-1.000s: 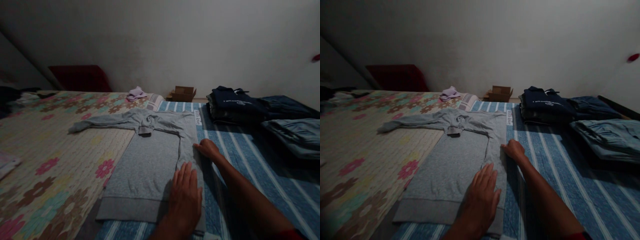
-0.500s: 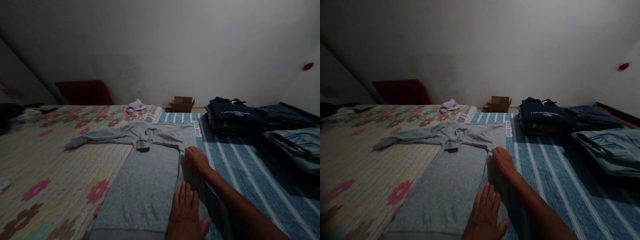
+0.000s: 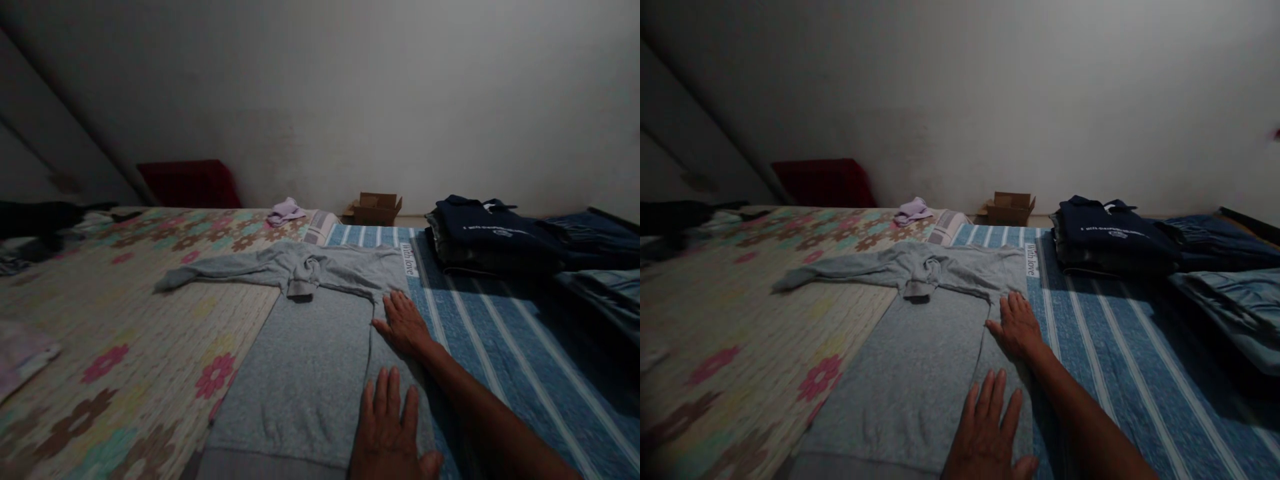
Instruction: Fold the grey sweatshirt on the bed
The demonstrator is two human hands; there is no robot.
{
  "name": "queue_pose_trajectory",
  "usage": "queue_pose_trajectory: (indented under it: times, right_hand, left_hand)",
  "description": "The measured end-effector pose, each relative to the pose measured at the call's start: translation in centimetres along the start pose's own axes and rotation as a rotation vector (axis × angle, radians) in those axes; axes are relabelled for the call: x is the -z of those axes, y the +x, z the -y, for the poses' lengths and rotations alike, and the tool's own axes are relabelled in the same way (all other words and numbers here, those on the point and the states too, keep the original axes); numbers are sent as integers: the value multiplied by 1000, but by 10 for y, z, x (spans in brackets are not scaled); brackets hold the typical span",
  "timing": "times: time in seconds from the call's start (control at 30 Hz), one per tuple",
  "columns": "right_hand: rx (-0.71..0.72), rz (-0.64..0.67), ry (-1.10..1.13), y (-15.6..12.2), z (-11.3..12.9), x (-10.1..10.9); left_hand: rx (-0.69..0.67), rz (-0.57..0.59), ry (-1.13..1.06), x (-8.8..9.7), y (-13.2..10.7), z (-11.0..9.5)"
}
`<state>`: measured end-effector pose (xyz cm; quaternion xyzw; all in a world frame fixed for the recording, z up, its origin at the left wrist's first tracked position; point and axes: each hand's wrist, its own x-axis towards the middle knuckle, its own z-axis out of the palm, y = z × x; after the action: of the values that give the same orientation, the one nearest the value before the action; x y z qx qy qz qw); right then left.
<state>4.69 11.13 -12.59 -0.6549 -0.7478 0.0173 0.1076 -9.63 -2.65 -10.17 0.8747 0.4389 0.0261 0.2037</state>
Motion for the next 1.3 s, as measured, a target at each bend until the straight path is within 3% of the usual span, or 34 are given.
queue_pose_trajectory:
  times: [0.13,0.3,0.57,0.8,0.97,1.1,1.3]
  right_hand:
    - [17,-37,18,-18,19,1]
    - [99,30,117,-38,33,-7]
    - [101,31,105,-34,29,-11]
    - [95,48,86,-34,33,-9]
    - [84,-15,191,-34,28,-7]
    - [39,-104,353,-51,25,-3]
    - [52,-107,337,-85,23,-9]
  left_hand:
    - [31,34,-23,-3,-2,-6]
    - [15,-30,-20,-8,-3,-7]
    - [28,-34,-3,-2,-7,-12]
    - [-3,-175,96,-12,-9,-10]
    - [-30,-222,137,-14,-11,-10]
    - [-30,-224,152,-11,-12,-12]
    - [-84,-278,151,-11,-10,-10]
